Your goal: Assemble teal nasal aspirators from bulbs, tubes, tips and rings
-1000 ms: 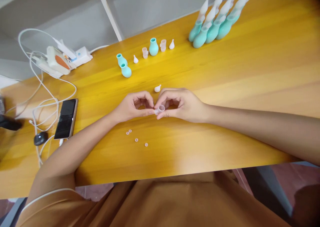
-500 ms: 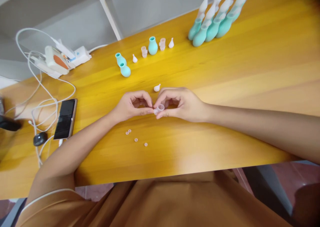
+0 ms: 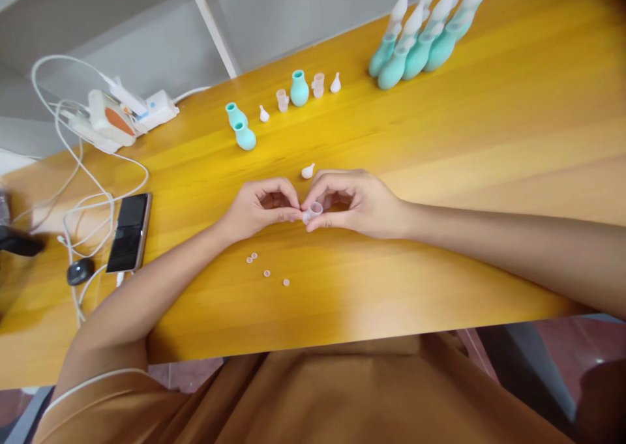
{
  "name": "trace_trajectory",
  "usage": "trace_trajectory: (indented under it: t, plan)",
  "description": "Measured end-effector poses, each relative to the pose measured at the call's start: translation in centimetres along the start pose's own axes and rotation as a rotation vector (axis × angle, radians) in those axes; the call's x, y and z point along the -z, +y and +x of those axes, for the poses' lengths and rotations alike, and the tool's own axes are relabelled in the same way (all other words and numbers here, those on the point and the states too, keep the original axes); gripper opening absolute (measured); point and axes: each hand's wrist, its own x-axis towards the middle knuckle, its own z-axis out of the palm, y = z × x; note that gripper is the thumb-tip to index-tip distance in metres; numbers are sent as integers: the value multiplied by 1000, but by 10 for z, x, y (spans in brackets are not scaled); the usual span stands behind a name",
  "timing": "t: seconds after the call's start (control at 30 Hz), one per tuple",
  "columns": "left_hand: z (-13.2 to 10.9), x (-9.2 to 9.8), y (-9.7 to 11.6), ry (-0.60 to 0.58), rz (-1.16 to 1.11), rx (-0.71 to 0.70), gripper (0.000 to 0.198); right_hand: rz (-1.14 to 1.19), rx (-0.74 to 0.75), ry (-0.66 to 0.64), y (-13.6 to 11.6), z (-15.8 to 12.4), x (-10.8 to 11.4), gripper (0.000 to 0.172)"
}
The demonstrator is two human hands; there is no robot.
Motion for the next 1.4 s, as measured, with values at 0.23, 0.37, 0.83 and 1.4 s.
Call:
trace_trajectory:
  t: [0.23,0.37,0.83,1.4]
  plan:
    - [0,-2,-1,7,-14,11,40,19,-16,11,0,0,0,37]
    - [-1,-2,-1,-1,-34,20,37,22,-23,8,1,0,-1,36]
    - [-4,-3,-6,-97,-20,44,43,89,-15,-2,12,1,-5,39]
    - [-1,-3,-7,156,-43,-12,49,-847,377,-33,40,30,46,24]
